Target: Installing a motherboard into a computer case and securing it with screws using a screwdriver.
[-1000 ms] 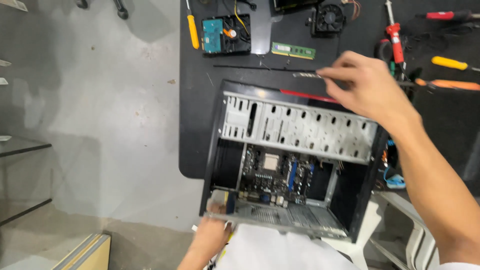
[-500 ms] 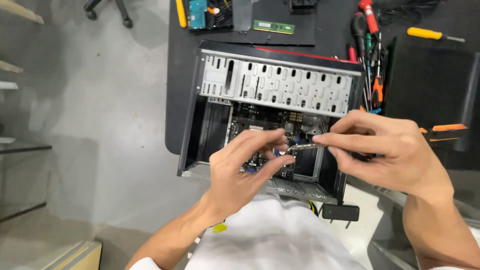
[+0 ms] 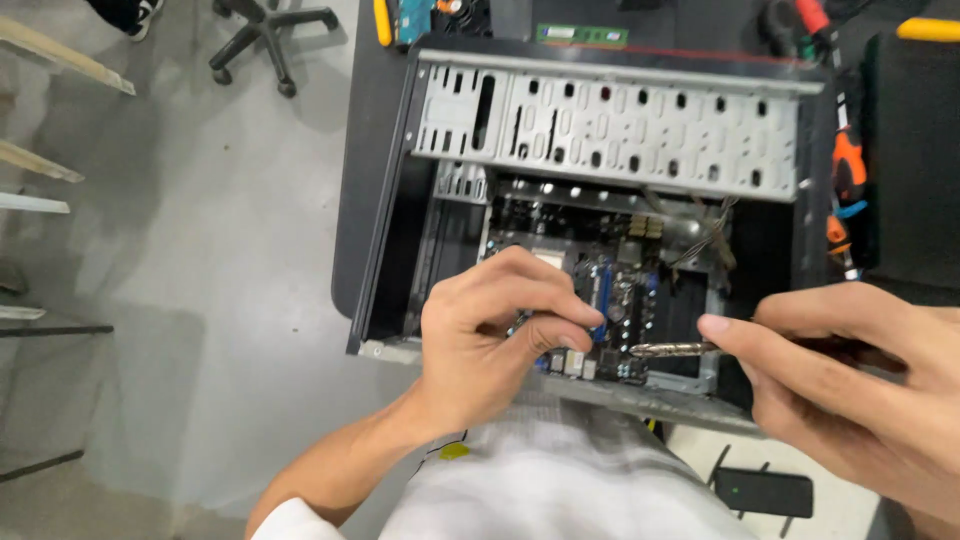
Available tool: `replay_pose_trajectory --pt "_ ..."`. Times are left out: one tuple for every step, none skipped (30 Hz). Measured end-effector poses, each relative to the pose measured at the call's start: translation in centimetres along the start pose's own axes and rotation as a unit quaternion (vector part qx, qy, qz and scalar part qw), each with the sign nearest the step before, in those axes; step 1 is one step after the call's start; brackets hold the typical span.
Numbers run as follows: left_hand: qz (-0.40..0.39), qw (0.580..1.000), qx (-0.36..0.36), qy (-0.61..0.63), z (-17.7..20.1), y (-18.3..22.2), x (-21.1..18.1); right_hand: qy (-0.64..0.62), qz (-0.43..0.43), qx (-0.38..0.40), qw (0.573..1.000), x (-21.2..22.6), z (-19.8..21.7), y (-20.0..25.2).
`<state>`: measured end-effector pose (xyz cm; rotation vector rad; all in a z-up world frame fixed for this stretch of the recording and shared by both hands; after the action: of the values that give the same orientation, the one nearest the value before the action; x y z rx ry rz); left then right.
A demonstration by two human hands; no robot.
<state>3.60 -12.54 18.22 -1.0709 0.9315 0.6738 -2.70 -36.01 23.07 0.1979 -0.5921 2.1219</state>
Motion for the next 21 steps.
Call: replay_pose_trajectory --pt "0.035 0.996 -0.022 0.080 0.1 0.9 0.6 0.015 0.000 0.001 1.000 0.8 -0.6 0.5" --pt "0.036 0.996 -0.018 0.078 0.2 1.6 0.8 0.013 -0.003 -0.002 1.000 1.6 -0.9 0.8" --pt "0.051 0.991 -0.013 0.125 0.3 2.3 1.0 -0.004 -0.023 0.030 0.999 2.3 -1.3 0.9" --pt "0.062 0.983 -0.006 0.174 0.3 2.7 1.1 -0.016 -0.044 0.062 0.997 2.9 -1.5 1.1" --pt "0.060 0.983 -0.002 0.175 0.5 3.1 1.2 -0.014 -0.047 0.058 0.997 3.3 -1.8 0.9" --pt "0.054 0.980 0.003 0.193 0.6 3.5 1.1 -0.007 -0.019 0.035 0.999 4.0 -1.9 0.7" --pt "0.048 0.976 0.007 0.212 0.7 3.8 1.1 0.000 0.009 0.010 1.000 4.7 -1.9 0.4" --pt "0.049 0.976 0.010 0.213 0.8 3.9 1.0 0.000 0.004 0.010 1.000 5.2 -2.1 0.8" --pt "0.048 0.980 0.003 0.194 0.9 4.0 0.9 -0.024 -0.051 0.034 0.998 5.2 -2.4 1.1" --pt "0.046 0.983 -0.004 0.176 1.0 4.0 0.8 -0.047 -0.105 0.056 0.992 5.2 -2.7 1.5" --pt "0.047 0.983 0.000 0.178 1.0 4.2 1.0 -0.046 -0.109 0.055 0.991 5.3 -2.8 1.3" --pt "0.038 0.983 0.001 0.179 1.1 4.3 1.0 -0.019 -0.053 0.043 0.998 5.9 -2.8 1.1" --pt "0.029 0.983 0.002 0.181 1.2 4.4 1.1 0.009 0.004 0.029 1.000 6.5 -2.8 0.8" --pt "0.030 0.983 0.004 0.183 1.2 4.3 0.9 0.009 0.001 0.030 1.000 6.4 -3.0 1.0" --pt "0.022 0.983 0.012 0.180 1.3 4.3 0.7 0.025 0.015 0.025 0.999 6.4 -3.2 1.2" --pt "0.015 0.984 0.019 0.177 1.3 4.3 0.5 0.041 0.028 0.020 0.999 6.4 -3.3 1.5" --pt "0.018 0.983 0.020 0.180 1.6 4.1 0.3 0.040 0.025 0.022 0.999 6.4 -3.3 1.4" --pt "-0.002 0.992 0.028 0.123 1.8 3.9 -0.1 0.094 0.068 0.028 0.993 6.8 -3.3 1.4" --pt "-0.022 0.997 0.036 0.067 2.0 3.7 -0.4 0.147 0.110 0.033 0.982 7.1 -3.3 1.5" --pt "-0.018 0.997 0.036 0.067 2.2 3.2 -0.8 0.144 0.108 0.036 0.983 7.4 -3.2 1.3" --pt "-0.021 0.999 0.041 0.006 2.4 2.7 -1.3 0.184 0.109 0.041 0.976 7.8 -3.2 1.1"
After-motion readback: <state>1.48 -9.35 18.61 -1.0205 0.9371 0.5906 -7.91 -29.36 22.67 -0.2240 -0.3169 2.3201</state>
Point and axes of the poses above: each hand's wrist, its own y-axis away from the middle knuckle, its own z-axis out of the back of the hand, x = y × z, the point moved 4 cm from there along -y, towards the middle knuckle, and after that the axes turned 7 degrees about -y, right-handed, at the moved point
